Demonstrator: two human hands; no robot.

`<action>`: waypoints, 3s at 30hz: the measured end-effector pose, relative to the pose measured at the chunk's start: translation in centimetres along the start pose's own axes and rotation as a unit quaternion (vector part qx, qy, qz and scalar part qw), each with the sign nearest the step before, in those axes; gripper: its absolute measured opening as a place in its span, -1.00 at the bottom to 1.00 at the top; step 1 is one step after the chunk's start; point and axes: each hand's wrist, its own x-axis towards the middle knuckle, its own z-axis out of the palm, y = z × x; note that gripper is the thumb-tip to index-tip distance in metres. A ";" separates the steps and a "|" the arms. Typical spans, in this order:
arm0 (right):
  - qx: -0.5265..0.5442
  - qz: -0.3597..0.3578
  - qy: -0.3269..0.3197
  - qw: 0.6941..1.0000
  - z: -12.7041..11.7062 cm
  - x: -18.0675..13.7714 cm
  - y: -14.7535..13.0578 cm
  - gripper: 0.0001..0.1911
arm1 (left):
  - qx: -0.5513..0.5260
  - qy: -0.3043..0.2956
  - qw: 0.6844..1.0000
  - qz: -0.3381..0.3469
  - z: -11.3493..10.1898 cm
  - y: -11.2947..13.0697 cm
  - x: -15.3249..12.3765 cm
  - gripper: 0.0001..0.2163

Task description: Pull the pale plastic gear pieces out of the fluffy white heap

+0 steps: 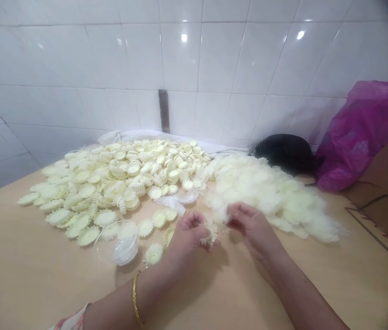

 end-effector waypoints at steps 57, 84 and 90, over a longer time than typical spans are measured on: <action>-0.251 -0.050 -0.131 0.958 1.8 -1.8 -0.4 -0.82 | 0.054 0.022 0.998 0.038 -0.6 0.1 0.7 -0.69; -0.216 -0.046 -0.057 0.974 1.5 -1.2 0.3 -0.78 | 0.064 0.004 0.997 0.040 -0.4 0.2 0.5 -0.75; -0.204 -0.086 -0.030 0.975 1.3 -1.2 0.4 -0.78 | 0.025 0.013 0.999 -0.015 -0.4 0.0 0.6 -0.85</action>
